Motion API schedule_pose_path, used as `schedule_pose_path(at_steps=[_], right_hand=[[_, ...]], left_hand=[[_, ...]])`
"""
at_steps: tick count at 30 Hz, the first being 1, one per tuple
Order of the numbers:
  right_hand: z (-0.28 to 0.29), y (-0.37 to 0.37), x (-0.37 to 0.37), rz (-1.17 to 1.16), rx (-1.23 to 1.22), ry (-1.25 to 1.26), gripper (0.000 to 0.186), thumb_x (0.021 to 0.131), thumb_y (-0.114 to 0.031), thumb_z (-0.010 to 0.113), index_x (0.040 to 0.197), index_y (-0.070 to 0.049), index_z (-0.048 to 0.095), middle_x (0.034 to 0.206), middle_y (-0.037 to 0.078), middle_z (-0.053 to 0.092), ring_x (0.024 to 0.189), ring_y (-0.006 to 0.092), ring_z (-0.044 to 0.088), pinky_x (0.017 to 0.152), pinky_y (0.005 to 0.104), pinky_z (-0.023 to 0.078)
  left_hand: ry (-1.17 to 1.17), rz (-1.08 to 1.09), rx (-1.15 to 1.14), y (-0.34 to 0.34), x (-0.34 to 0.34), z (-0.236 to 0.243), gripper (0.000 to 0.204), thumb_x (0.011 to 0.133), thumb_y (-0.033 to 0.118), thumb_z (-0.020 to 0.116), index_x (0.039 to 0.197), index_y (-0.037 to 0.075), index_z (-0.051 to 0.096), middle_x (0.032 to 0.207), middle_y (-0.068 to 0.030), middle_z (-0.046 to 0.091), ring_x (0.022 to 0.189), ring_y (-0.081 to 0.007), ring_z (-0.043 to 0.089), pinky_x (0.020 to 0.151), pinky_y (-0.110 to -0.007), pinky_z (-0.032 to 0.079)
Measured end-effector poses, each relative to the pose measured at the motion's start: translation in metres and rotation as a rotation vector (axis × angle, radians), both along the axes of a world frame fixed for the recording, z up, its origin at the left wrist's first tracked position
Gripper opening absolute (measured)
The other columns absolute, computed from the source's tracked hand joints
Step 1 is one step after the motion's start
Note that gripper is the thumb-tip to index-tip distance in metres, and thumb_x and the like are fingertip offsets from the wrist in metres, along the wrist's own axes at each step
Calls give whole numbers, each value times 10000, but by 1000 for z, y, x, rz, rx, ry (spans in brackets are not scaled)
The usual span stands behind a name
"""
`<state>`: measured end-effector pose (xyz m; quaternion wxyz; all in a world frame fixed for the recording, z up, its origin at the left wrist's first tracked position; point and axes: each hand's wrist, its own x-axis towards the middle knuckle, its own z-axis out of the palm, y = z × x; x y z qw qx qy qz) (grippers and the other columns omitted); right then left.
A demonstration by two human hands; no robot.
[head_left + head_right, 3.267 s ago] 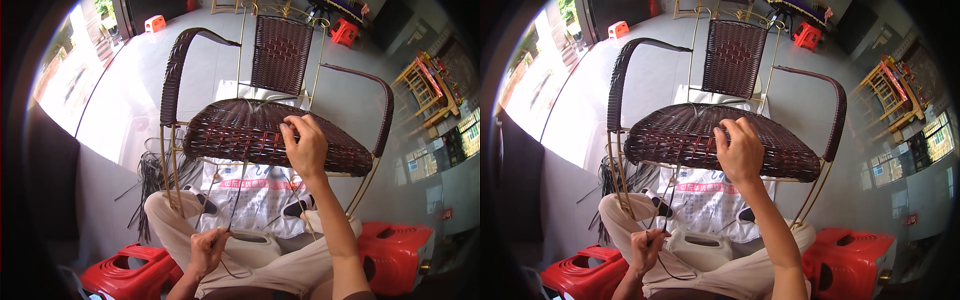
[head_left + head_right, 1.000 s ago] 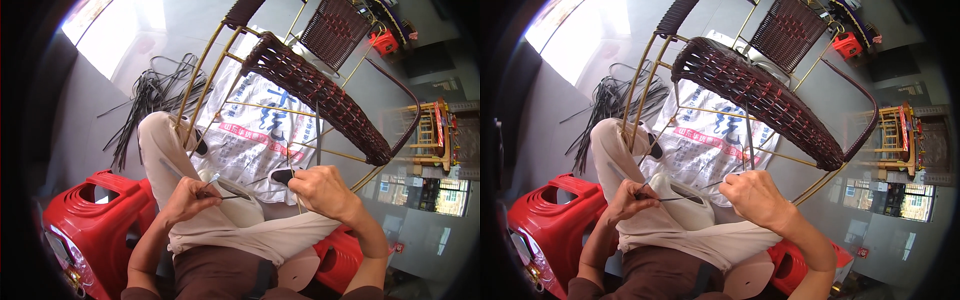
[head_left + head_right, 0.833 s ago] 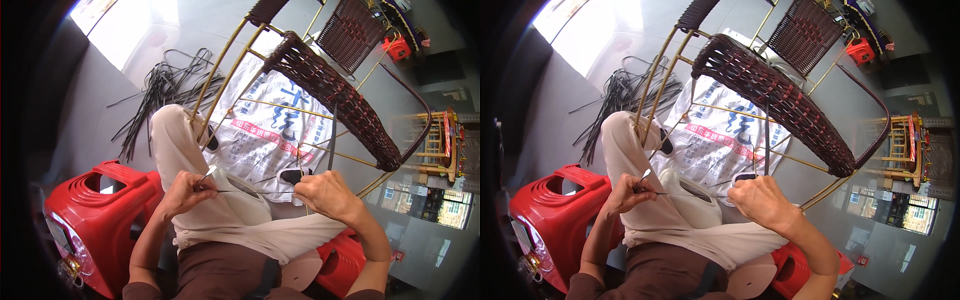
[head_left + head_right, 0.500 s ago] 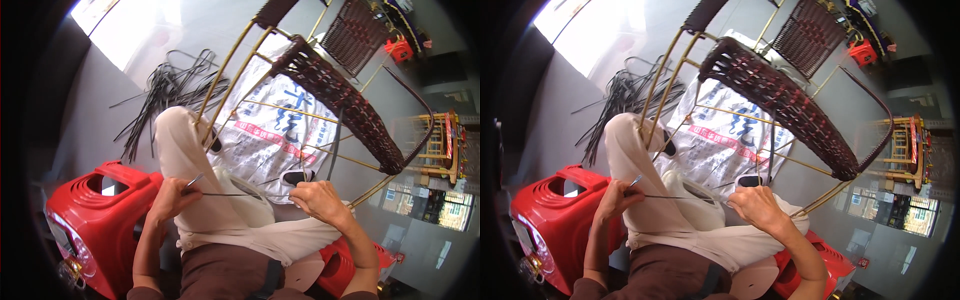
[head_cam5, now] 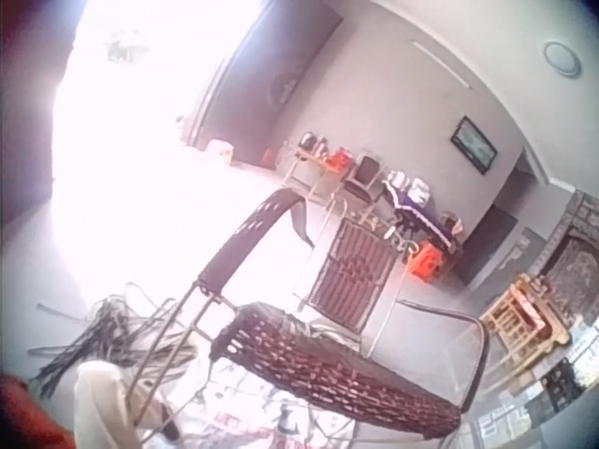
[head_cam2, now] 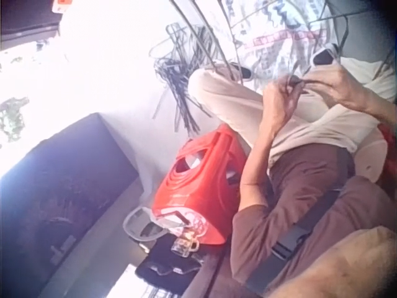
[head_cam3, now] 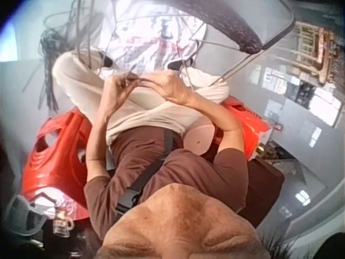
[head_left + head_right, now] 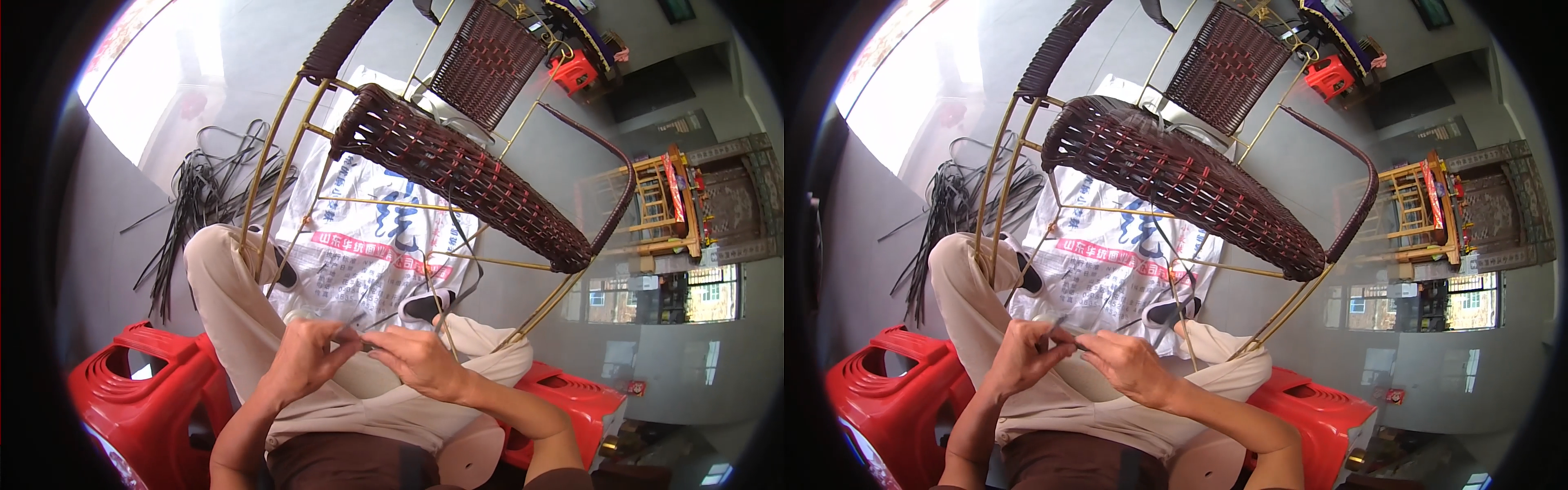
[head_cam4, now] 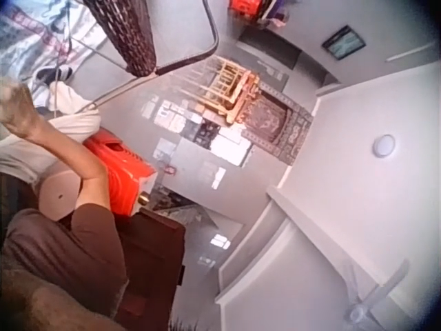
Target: The person weaves brown strips into a chair frame by hand and with a tool, then pulls the strips tight and cuts them with scissors.
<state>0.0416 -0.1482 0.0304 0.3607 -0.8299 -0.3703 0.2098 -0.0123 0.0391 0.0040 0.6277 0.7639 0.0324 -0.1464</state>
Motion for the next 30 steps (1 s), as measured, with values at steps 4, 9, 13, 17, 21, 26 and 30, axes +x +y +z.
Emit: schedule_pose_path(at_steps=[4, 9, 13, 17, 21, 26, 30], right_hand=[[33, -19, 26, -164, -39, -125, 110, 777, -21, 625, 883, 8, 631, 696, 106, 592, 605, 201, 588, 534, 269, 454], [84, -60, 66, -656, 73, -222, 86, 806, -29, 628, 868, 27, 647, 720, -23, 595, 679, 24, 499, 581, 192, 416], [114, -75, 78, -758, 170, -349, 80, 821, -28, 619, 876, 17, 655, 728, -31, 587, 663, 31, 489, 606, 168, 392], [135, -89, 87, -807, 275, -370, 101, 810, -56, 648, 896, -5, 663, 636, -51, 516, 533, 13, 387, 471, 160, 274], [142, -79, 88, -782, 287, -395, 107, 804, -70, 660, 891, -8, 664, 605, -62, 481, 504, 9, 348, 445, 169, 233], [137, -67, 86, -719, 243, -348, 100, 805, -38, 651, 889, 15, 659, 681, -53, 542, 571, 11, 411, 502, 151, 291], [133, -65, 87, -700, 191, -324, 92, 808, -46, 646, 871, 20, 664, 696, -45, 567, 629, 29, 465, 569, 163, 366]], left_hand=[[-189, 202, -124, -5, 19, -9, 186, 874, 150, 474, 937, -23, 501, 752, -138, 518, 630, -213, 487, 611, -315, 412], [-294, 208, -218, -24, 68, -29, 240, 942, 194, 377, 862, 9, 508, 662, -15, 468, 567, -75, 386, 513, -232, 338], [-345, 222, -228, -44, 95, -34, 203, 939, 146, 417, 836, -6, 504, 637, -18, 457, 574, -76, 407, 516, -242, 357], [-338, 309, -232, -59, 110, -41, 164, 921, 137, 477, 860, -7, 526, 609, -15, 436, 563, -80, 407, 518, -237, 362], [-355, 409, -211, -62, 118, -45, 105, 880, 106, 517, 869, 3, 528, 669, -150, 506, 574, -239, 471, 548, -321, 391], [-417, 419, -208, -62, 124, -42, 156, 891, 151, 497, 884, 6, 553, 694, -153, 551, 611, -267, 531, 571, -338, 412], [-391, 416, -205, -63, 130, -39, 214, 902, 184, 460, 853, -1, 555, 715, -174, 577, 639, -303, 558, 588, -356, 421]])
